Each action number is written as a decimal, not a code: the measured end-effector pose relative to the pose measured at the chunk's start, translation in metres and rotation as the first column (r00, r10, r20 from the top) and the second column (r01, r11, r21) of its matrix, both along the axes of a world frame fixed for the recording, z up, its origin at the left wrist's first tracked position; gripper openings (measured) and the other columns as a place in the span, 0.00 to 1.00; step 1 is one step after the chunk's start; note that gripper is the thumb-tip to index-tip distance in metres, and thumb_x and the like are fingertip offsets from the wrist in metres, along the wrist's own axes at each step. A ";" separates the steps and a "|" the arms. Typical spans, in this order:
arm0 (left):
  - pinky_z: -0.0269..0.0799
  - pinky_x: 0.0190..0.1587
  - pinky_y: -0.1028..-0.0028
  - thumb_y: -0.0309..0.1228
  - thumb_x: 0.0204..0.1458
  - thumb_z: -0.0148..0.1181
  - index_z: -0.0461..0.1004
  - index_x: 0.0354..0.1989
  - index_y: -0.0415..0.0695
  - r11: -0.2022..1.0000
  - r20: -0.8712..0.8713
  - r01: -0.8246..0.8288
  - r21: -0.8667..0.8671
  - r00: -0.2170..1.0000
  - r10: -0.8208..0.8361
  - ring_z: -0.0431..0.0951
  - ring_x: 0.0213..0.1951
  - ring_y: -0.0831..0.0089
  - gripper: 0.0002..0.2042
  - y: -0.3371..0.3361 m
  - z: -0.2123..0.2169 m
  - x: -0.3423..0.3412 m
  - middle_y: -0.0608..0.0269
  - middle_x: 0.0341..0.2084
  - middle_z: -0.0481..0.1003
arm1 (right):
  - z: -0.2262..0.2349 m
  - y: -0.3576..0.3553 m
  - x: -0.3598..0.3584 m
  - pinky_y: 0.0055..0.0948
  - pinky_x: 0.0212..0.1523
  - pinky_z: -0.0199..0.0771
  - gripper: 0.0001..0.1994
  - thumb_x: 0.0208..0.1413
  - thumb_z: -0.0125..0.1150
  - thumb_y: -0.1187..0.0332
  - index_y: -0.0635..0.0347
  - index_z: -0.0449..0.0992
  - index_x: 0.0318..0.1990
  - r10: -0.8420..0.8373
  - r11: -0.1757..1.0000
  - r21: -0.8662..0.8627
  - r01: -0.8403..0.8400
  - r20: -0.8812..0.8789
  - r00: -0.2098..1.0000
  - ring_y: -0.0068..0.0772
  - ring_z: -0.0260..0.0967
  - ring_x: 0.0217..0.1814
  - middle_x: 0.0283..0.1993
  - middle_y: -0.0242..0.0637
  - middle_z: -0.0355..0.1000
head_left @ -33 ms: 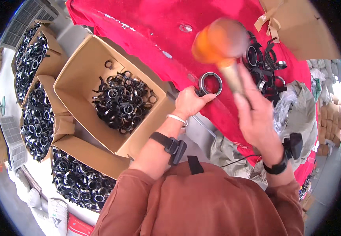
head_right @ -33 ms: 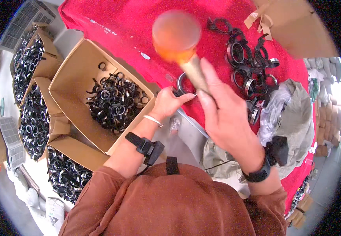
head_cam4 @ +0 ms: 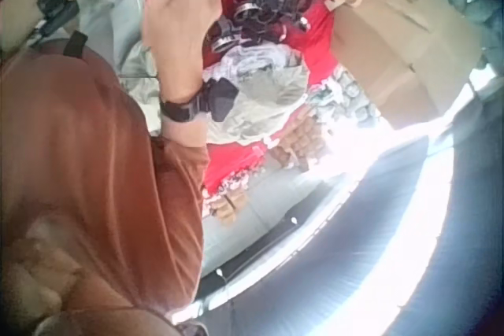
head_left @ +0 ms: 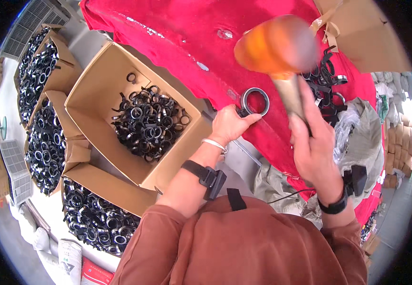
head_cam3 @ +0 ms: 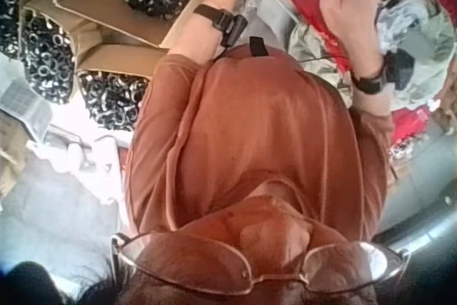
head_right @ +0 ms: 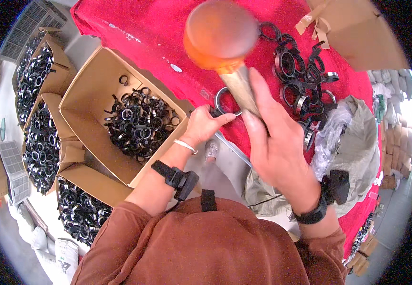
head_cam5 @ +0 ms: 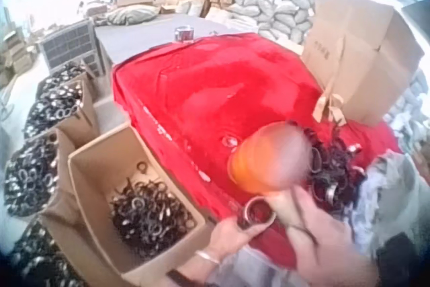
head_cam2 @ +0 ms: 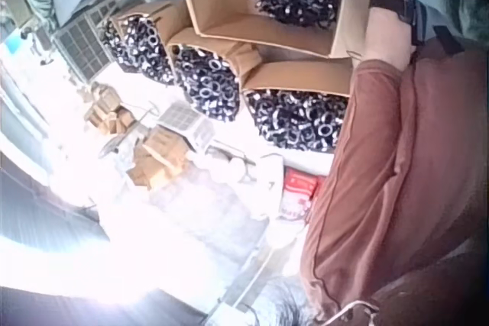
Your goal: Fitting metal clips onto plastic rings using a rubber mallet at an assembly station.
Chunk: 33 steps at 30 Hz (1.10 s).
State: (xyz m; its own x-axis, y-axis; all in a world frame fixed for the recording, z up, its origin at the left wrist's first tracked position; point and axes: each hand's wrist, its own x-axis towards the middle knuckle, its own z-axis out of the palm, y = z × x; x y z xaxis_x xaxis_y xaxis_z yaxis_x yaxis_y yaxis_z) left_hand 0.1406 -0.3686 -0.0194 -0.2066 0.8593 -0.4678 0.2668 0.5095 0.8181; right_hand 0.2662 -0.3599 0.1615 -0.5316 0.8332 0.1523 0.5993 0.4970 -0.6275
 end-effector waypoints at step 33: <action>0.68 0.32 0.66 0.57 0.48 0.55 0.73 0.27 0.34 0.997 0.226 -0.030 0.073 0.974 0.013 0.74 0.26 0.66 0.29 0.005 -0.022 0.005 0.55 0.19 0.73 | -0.073 0.004 0.063 0.16 0.19 0.62 0.26 0.62 0.44 0.70 0.49 0.50 0.68 -0.499 0.795 -0.535 0.286 -0.308 0.810 0.13 0.56 0.19 0.24 0.26 0.63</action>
